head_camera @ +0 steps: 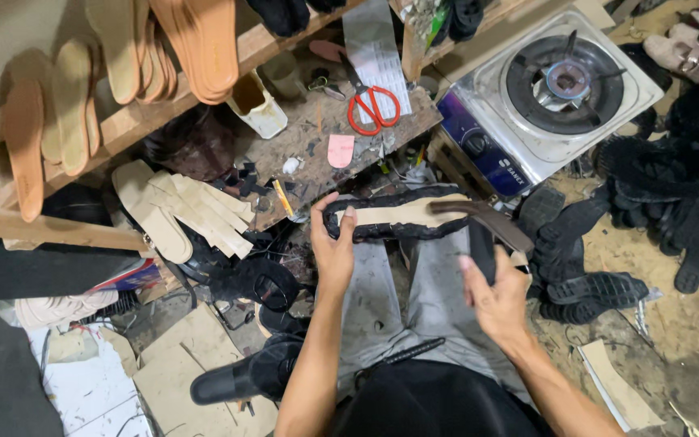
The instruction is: The person sits on the floor of a shoe workshop and works on a black shoe on their lap. They heat the shoe over a small gas burner, hammer the sole area with a hammer, then fit a light-colored insole board into the shoe and press and hammer it into place.
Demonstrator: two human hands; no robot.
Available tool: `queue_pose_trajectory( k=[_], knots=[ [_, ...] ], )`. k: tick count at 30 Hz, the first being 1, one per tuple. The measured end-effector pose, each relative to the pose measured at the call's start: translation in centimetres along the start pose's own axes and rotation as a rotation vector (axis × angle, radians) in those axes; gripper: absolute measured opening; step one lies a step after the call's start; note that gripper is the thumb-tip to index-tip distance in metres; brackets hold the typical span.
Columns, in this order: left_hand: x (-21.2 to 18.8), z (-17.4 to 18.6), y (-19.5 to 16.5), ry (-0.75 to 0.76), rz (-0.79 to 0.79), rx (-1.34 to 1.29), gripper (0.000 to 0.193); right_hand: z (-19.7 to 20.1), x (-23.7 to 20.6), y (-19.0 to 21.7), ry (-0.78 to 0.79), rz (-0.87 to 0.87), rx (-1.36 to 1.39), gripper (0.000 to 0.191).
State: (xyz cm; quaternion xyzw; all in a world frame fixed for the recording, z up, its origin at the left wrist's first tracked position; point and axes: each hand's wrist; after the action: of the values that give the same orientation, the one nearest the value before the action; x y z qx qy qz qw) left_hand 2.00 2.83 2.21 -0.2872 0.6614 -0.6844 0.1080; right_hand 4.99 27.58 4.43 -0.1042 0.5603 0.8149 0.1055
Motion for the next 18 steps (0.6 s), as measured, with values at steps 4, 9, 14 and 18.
queue_pose_trajectory(
  k=[4, 9, 14, 18],
  knots=[
    [0.0, -0.1, 0.1, -0.010, 0.005, 0.095, 0.034, 0.5, 0.1, -1.3, -0.081, 0.333, 0.431, 0.020],
    [-0.1, -0.1, 0.3, -0.013, -0.108, 0.096, 0.031, 1.1, 0.1, -1.6, -0.021, -0.071, 0.213, 0.016],
    [0.3, 0.0, 0.2, -0.001, -0.029, 0.049, 0.031, 1.0, 0.6, 0.5, -0.065, 0.064, 0.211, 0.023],
    [0.3, -0.1, -0.2, 0.013, 0.002, -0.083, 0.029, 3.4, 0.8, 3.8, 0.046, -0.007, -0.018, 0.025]
  ],
)
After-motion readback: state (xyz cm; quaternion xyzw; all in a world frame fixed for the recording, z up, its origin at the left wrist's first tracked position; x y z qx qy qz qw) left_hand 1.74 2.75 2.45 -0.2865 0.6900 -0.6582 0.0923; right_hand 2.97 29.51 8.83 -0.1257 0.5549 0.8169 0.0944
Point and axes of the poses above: each hand's wrist, its own x-axis towards the middle knuckle, its own z-axis out of the back of the hand, y = z × x, and after that the axes turned 10 degrees about -z, right-handed
